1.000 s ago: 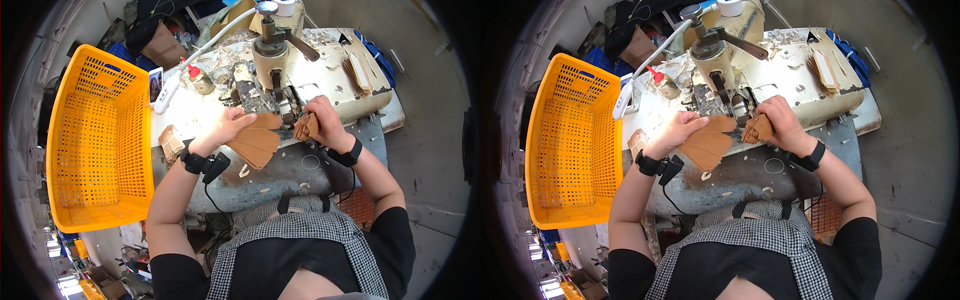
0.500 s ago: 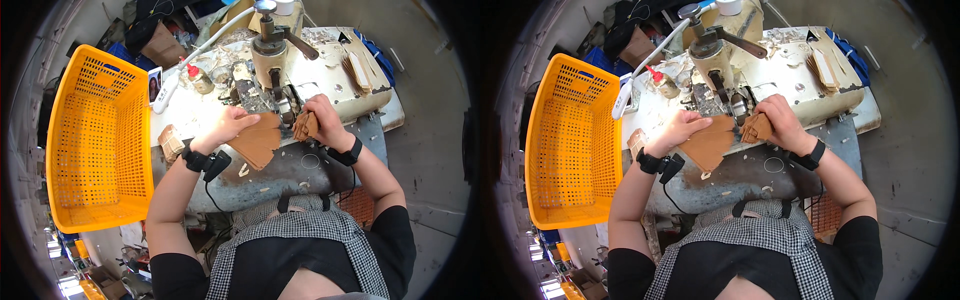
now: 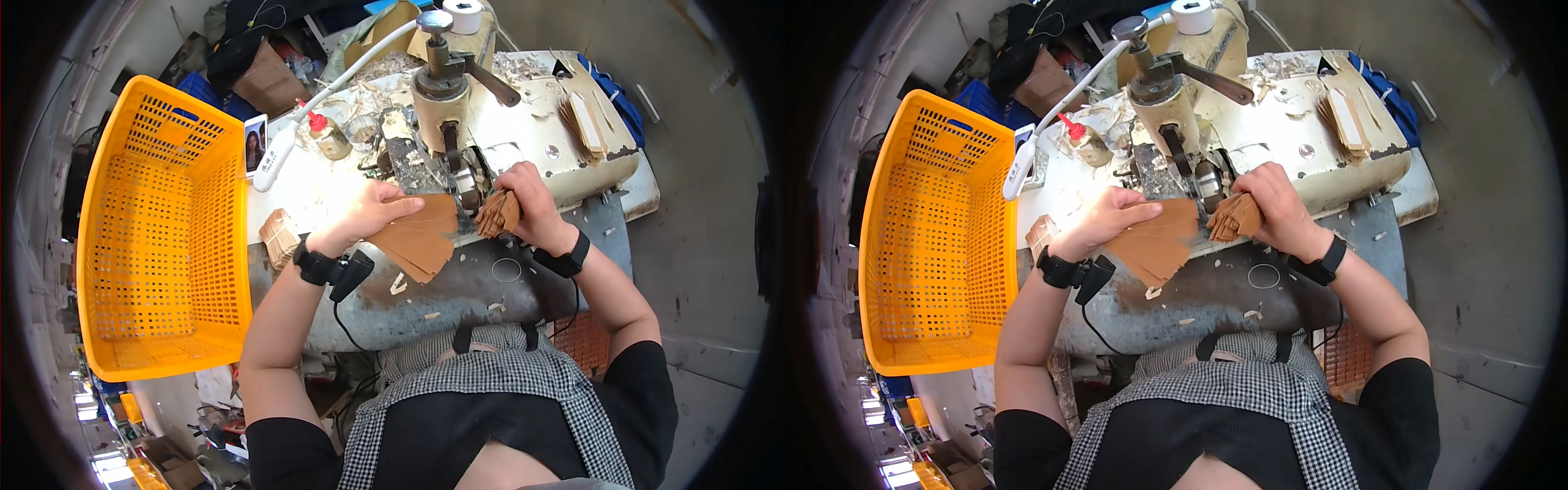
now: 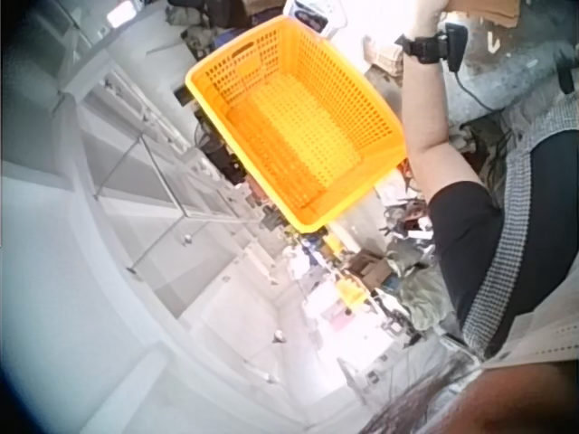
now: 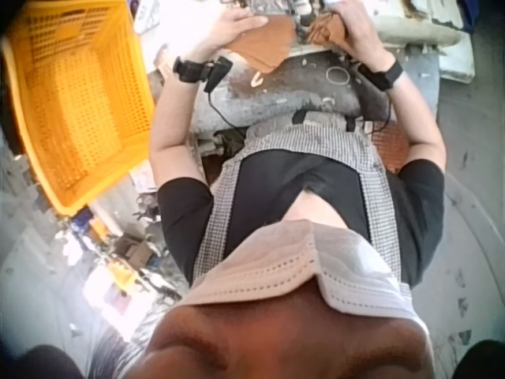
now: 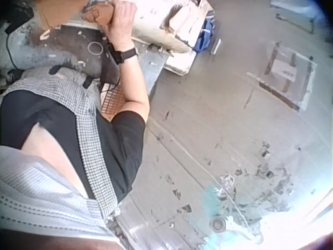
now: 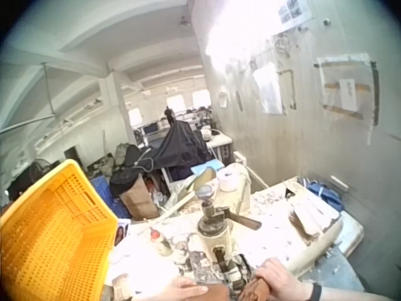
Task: The recorder uses a leather skiving machine to thin the edges of leather shoe upper components, then organizes and bundles them.
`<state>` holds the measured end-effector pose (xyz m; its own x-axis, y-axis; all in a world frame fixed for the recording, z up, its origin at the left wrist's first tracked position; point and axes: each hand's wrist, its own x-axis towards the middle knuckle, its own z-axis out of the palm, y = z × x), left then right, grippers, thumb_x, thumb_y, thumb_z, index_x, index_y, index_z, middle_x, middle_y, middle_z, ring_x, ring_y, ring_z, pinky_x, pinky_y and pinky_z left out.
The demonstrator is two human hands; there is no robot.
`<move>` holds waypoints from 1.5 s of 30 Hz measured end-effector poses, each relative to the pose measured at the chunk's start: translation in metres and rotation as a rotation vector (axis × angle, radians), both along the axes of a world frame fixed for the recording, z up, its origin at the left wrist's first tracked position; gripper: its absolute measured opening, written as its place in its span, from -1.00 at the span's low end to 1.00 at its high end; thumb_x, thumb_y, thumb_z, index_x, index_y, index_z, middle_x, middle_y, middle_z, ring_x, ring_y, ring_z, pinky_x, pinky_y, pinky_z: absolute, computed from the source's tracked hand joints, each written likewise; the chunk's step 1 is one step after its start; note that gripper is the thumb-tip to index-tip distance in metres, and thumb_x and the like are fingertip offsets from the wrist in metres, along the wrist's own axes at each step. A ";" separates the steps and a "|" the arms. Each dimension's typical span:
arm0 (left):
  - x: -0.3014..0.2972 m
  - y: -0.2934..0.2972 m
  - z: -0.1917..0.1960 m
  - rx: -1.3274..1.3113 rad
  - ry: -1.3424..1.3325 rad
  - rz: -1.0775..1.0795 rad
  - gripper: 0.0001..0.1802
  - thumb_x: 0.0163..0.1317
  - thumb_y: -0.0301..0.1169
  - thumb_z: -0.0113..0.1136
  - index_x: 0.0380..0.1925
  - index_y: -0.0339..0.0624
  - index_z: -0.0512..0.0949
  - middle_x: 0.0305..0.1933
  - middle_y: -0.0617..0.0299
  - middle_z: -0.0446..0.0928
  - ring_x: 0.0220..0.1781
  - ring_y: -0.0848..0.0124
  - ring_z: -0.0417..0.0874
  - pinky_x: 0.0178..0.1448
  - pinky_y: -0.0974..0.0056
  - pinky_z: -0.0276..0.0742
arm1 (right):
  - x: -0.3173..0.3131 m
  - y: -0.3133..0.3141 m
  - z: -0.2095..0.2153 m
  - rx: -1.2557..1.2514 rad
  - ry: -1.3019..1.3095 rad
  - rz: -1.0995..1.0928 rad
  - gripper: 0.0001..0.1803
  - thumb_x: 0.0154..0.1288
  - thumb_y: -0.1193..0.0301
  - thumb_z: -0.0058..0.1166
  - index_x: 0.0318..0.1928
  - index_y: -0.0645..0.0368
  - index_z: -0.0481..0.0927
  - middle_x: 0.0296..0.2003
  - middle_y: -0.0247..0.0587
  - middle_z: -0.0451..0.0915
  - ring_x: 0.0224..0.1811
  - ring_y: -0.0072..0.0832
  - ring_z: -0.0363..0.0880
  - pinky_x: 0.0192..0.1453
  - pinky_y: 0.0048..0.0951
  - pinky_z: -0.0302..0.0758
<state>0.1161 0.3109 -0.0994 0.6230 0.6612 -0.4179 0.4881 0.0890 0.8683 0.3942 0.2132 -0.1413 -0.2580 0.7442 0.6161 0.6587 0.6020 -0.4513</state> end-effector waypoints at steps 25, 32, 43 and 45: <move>0.015 -0.008 0.001 0.004 -0.074 -0.087 -0.72 0.27 -0.21 0.27 -0.33 -0.25 0.60 -0.43 0.40 0.60 -0.47 0.72 0.49 -0.39 0.55 0.38 | -0.003 0.004 0.008 0.092 -0.064 0.048 -0.44 -0.15 0.56 0.31 -0.06 0.18 0.40 -0.18 -0.10 0.46 -0.13 -0.10 0.40 0.03 -0.21 0.35; -0.011 -0.002 -0.002 -0.232 -0.137 -0.021 -0.74 0.32 -0.23 0.21 -0.32 -0.22 0.61 -0.44 0.40 0.58 -0.51 0.71 0.49 -0.43 0.58 0.38 | 0.003 -0.001 0.000 0.038 0.044 0.036 -0.45 -0.13 0.57 0.31 -0.05 0.19 0.40 -0.20 -0.09 0.45 -0.21 -0.13 0.39 -0.11 -0.25 0.39; 0.013 -0.012 0.011 -0.108 -0.067 -0.008 -0.73 0.27 -0.17 0.27 -0.44 -0.12 0.58 -0.63 0.46 0.48 -0.76 0.75 0.27 -0.71 0.56 0.06 | -0.003 0.005 0.010 0.082 -0.083 0.062 -0.44 -0.14 0.52 0.33 -0.04 0.20 0.41 -0.17 -0.09 0.45 -0.14 -0.09 0.41 0.04 -0.18 0.36; 0.005 -0.009 0.007 -0.150 -0.108 -0.005 -0.73 0.26 -0.18 0.27 -0.44 -0.13 0.58 -0.63 0.46 0.48 -0.77 0.75 0.26 -0.72 0.57 0.06 | 0.002 0.003 0.003 0.058 -0.012 0.069 -0.44 -0.14 0.53 0.33 -0.05 0.20 0.41 -0.19 -0.09 0.45 -0.15 -0.10 0.40 0.01 -0.18 0.36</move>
<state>0.1208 0.3018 -0.0920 0.6724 0.5934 -0.4425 0.3936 0.2196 0.8926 0.3966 0.2167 -0.1381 -0.3153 0.6876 0.6541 0.6201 0.6710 -0.4065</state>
